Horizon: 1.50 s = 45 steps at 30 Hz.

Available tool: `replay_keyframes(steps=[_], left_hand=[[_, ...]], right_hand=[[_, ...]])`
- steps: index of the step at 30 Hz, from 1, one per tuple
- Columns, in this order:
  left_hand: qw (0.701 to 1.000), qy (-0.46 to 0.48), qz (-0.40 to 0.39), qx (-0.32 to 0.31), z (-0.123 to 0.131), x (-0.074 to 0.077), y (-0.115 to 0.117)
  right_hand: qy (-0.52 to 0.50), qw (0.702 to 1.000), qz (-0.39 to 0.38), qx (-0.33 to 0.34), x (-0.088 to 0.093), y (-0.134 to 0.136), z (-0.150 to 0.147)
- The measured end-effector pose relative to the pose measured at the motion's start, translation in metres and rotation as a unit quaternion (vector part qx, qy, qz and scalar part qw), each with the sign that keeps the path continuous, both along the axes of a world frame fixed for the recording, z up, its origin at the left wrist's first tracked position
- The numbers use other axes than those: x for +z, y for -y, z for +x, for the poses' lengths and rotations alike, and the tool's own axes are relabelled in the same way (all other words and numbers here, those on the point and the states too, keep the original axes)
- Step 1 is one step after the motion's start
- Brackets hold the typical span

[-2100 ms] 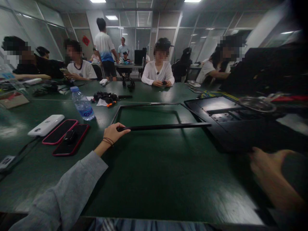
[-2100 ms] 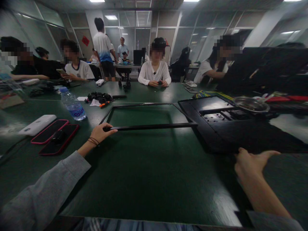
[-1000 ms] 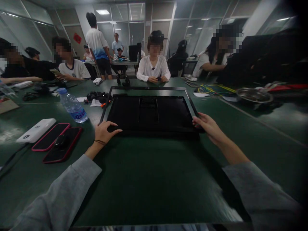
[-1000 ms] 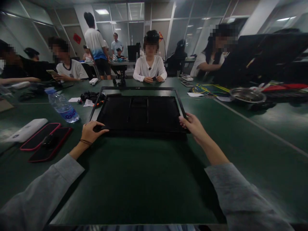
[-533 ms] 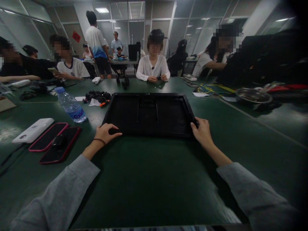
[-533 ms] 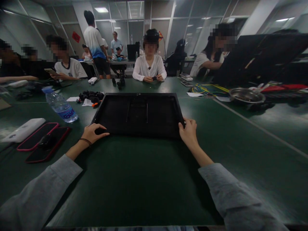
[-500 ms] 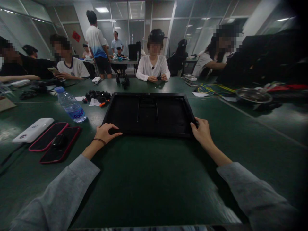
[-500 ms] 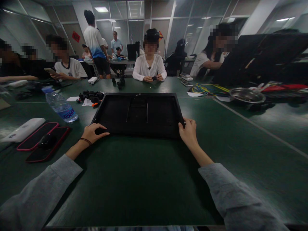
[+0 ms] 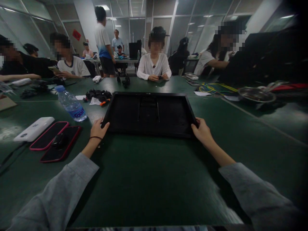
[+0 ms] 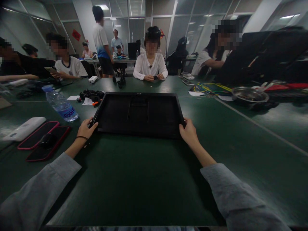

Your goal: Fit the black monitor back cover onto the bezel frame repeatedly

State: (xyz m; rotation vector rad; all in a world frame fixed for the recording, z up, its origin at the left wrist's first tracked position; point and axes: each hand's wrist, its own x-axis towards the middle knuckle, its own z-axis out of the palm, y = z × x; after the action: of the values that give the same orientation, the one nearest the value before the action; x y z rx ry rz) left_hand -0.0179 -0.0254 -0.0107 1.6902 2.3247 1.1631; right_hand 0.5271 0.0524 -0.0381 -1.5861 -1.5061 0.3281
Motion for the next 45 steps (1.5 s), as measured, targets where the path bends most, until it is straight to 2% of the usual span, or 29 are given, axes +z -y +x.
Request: replay_keyframes(steps=[3, 12, 22, 29, 35, 40, 45], left_hand=[[0.998, 0.023, -0.050, 0.006, -0.005, -0.002, -0.001], [0.998, 0.041, -0.045, 0.010, -0.003, 0.001, 0.002], [0.995, 0.072, -0.071, -0.023, -0.016, -0.004, -0.007], [0.994, 0.010, -0.104, -0.028, -0.012, -0.003, -0.005], [0.991, -0.026, -0.129, -0.007, -0.003, 0.002, -0.003], [0.987, -0.025, -0.156, 0.000, 0.001, 0.004, -0.003], [0.990, -0.025, -0.137, -0.008, 0.001, 0.006, -0.002]], right_hand=[[0.012, 1.000, 0.008, 0.004, 0.001, 0.000, -0.001], [0.037, 0.999, -0.001, 0.001, 0.009, 0.004, 0.001], [0.057, 0.998, 0.003, -0.010, 0.009, 0.009, -0.007], [0.049, 0.998, 0.024, -0.028, 0.010, -0.003, 0.006], [0.044, 0.999, 0.021, -0.016, 0.007, -0.004, 0.007], [0.063, 0.998, 0.019, -0.023, 0.007, -0.006, 0.006], [0.041, 0.999, 0.009, -0.026, 0.009, -0.006, 0.006]])
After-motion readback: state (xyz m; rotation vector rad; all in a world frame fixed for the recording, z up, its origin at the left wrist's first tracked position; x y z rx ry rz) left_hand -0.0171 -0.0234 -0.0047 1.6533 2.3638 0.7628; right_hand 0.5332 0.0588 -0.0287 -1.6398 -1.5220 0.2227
